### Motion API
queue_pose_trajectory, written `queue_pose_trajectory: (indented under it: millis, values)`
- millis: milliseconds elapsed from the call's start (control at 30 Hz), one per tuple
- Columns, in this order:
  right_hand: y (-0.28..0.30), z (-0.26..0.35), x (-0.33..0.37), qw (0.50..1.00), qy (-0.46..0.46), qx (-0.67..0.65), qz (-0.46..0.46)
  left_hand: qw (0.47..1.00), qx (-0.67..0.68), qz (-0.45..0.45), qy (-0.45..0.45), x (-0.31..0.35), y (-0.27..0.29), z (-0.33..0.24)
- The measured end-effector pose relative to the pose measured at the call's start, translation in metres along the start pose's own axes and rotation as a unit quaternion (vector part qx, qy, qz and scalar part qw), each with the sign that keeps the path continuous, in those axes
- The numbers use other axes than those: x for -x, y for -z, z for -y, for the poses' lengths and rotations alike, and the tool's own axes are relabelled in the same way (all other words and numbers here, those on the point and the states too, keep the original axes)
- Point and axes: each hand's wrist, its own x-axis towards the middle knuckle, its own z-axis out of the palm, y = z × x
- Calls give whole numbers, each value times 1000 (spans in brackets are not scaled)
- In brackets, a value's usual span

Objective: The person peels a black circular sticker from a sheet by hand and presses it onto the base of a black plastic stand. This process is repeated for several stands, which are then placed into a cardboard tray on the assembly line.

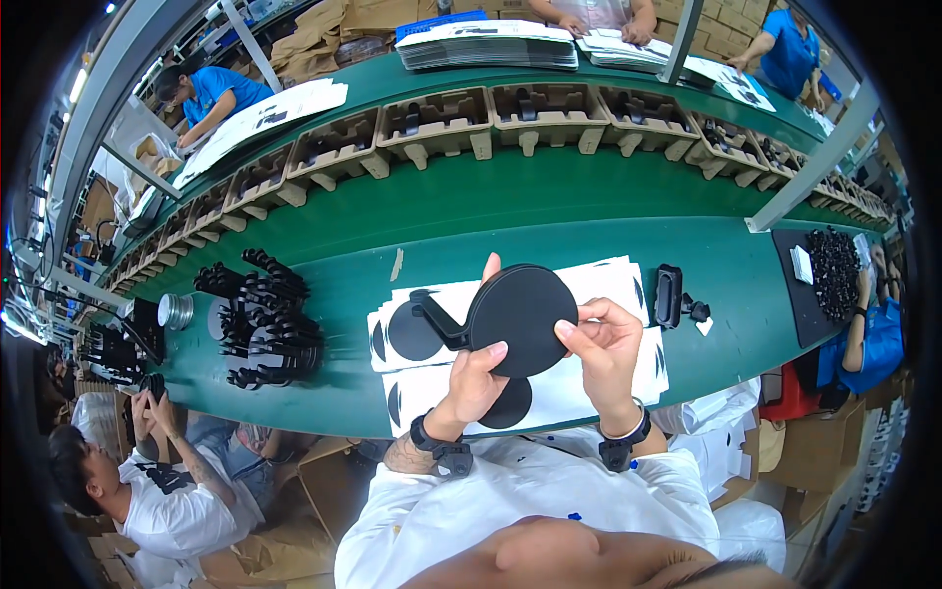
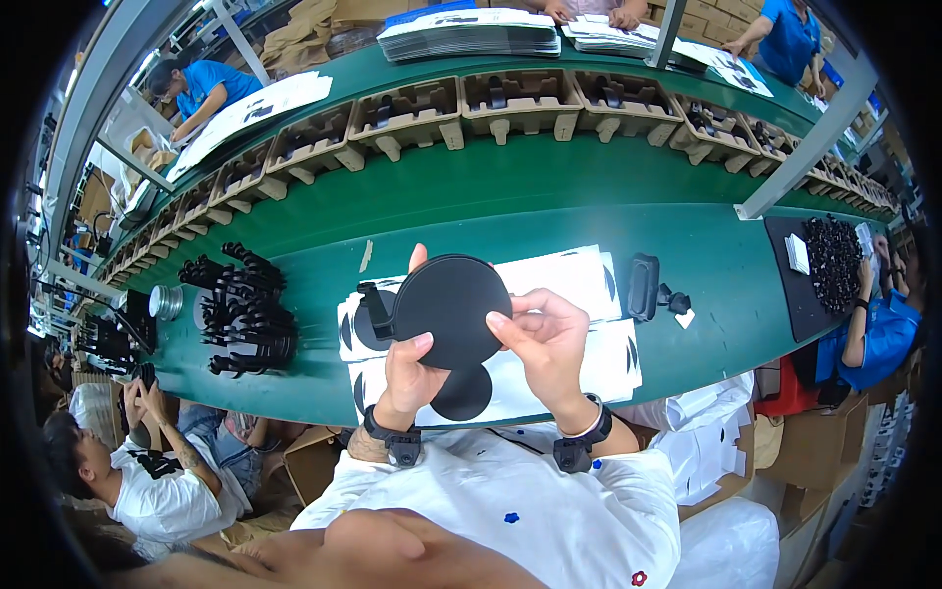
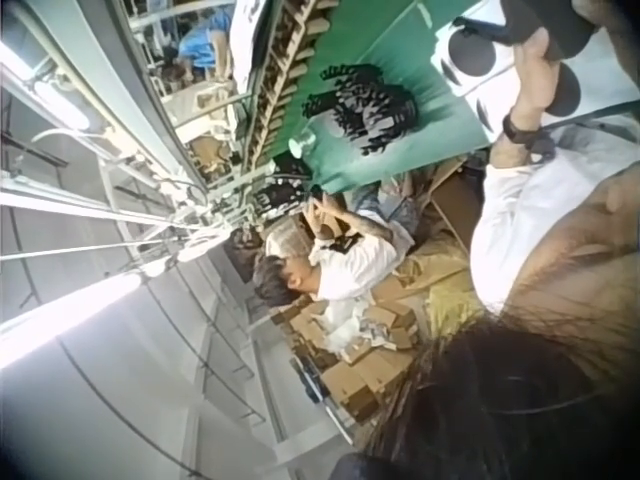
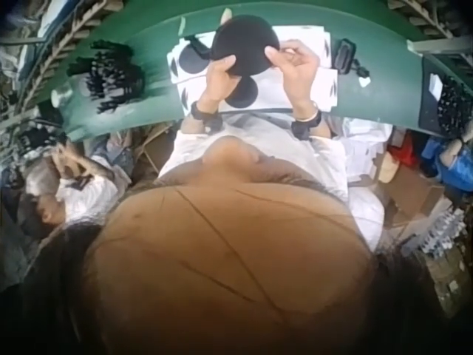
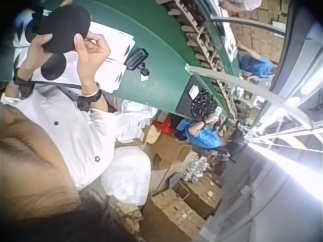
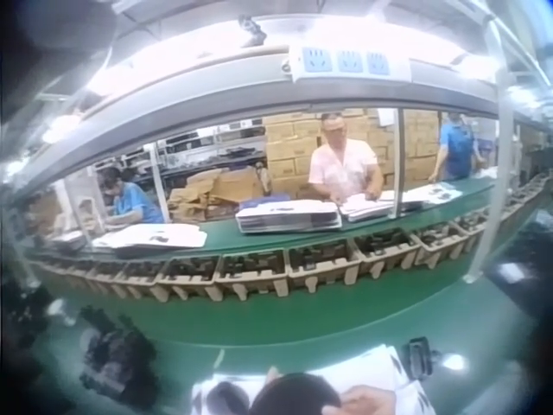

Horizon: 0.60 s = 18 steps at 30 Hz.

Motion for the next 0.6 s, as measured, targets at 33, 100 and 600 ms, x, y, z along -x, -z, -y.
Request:
queue_pose_trajectory:
  millis: [33, 100, 600]
  values:
    - [-2, 0, 0, 1000, -2, 8, -2, 1000, -1, 1, 0, 1, 1, -1]
    - [-3, 0, -3, 998, -2, 55, -2, 999, -40, -3, -14, 4, 4, -1]
    - [-17, -8, -24, 790, 216, 573, 37, 994, -57, -68, -66, 12, 20, -17]
